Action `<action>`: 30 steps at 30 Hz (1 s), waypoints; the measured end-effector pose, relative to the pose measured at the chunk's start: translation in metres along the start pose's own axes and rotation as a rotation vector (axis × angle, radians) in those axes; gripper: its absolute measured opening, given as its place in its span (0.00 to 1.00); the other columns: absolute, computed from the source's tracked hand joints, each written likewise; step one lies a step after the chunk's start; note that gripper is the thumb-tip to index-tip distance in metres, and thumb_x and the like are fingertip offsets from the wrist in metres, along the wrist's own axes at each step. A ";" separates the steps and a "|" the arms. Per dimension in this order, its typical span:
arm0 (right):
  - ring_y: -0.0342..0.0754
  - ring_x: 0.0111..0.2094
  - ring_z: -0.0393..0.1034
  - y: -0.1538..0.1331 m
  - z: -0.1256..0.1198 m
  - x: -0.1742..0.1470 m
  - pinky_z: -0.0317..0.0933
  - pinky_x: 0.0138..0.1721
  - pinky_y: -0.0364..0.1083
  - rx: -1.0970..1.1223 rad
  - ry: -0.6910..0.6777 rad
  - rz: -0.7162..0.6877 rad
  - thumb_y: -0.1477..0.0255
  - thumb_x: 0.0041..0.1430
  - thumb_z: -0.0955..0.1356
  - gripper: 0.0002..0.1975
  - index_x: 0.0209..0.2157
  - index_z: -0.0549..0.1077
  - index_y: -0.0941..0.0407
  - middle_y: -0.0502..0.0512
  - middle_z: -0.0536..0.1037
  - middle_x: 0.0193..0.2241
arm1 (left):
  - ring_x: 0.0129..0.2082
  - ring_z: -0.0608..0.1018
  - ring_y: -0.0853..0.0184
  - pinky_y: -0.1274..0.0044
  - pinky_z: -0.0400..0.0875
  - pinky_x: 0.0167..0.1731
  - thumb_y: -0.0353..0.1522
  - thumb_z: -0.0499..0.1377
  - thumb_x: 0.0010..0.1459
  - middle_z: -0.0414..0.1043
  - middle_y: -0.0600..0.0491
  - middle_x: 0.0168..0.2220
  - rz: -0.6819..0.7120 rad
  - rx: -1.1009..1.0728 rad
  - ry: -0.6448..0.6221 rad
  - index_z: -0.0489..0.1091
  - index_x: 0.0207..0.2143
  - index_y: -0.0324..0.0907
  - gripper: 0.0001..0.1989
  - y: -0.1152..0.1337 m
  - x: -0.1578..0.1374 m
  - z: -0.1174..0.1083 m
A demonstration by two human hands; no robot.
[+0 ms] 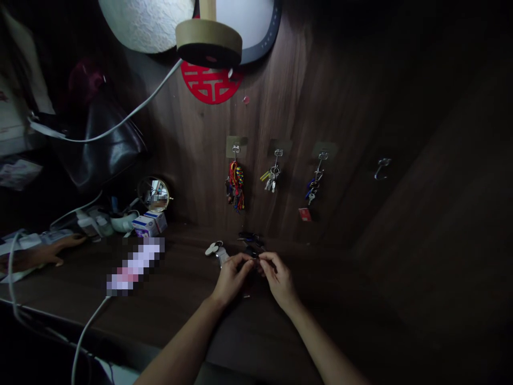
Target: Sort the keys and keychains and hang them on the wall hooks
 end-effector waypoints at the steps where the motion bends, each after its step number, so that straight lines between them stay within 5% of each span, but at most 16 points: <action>1: 0.44 0.27 0.71 0.000 -0.002 0.001 0.67 0.27 0.42 -0.002 0.018 0.003 0.64 0.58 0.62 0.09 0.36 0.69 0.53 0.53 0.74 0.32 | 0.31 0.74 0.66 0.77 0.66 0.33 0.41 0.54 0.56 0.74 0.52 0.30 -0.037 -0.063 0.010 0.71 0.32 0.40 0.14 -0.003 0.000 0.001; 7: 0.47 0.34 0.70 -0.008 -0.012 0.004 0.67 0.34 0.46 -0.147 0.069 -0.137 0.69 0.60 0.61 0.10 0.40 0.71 0.52 0.55 0.74 0.34 | 0.26 0.72 0.69 0.79 0.66 0.29 0.42 0.55 0.53 0.72 0.53 0.26 -0.139 -0.303 0.044 0.70 0.28 0.38 0.15 -0.009 0.003 0.002; 17: 0.47 0.40 0.69 -0.035 -0.004 -0.003 0.65 0.43 0.47 -0.317 -0.047 -0.432 0.76 0.60 0.61 0.17 0.47 0.70 0.48 0.56 0.72 0.38 | 0.27 0.71 0.69 0.78 0.65 0.32 0.41 0.59 0.51 0.71 0.54 0.25 -0.125 -0.414 -0.031 0.71 0.26 0.38 0.14 -0.008 0.005 0.011; 24: 0.48 0.38 0.70 -0.035 -0.005 -0.001 0.65 0.40 0.48 -0.306 -0.041 -0.411 0.74 0.59 0.62 0.10 0.39 0.73 0.50 0.55 0.74 0.34 | 0.26 0.70 0.70 0.78 0.65 0.31 0.45 0.55 0.52 0.68 0.55 0.22 -0.173 -0.399 -0.126 0.69 0.24 0.38 0.19 -0.006 0.003 0.018; 30: 0.47 0.32 0.69 -0.028 -0.013 0.004 0.64 0.34 0.45 -0.279 0.055 -0.277 0.70 0.58 0.63 0.07 0.29 0.71 0.52 0.53 0.73 0.28 | 0.26 0.72 0.69 0.77 0.66 0.32 0.47 0.52 0.54 0.70 0.54 0.24 -0.264 -0.595 -0.274 0.69 0.32 0.38 0.21 -0.008 -0.003 0.030</action>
Point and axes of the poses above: each hand's wrist, its own x-axis towards the middle knuckle, its own z-axis out of the palm, y = z × x, the point moved 6 cm from there along x, towards the middle knuckle
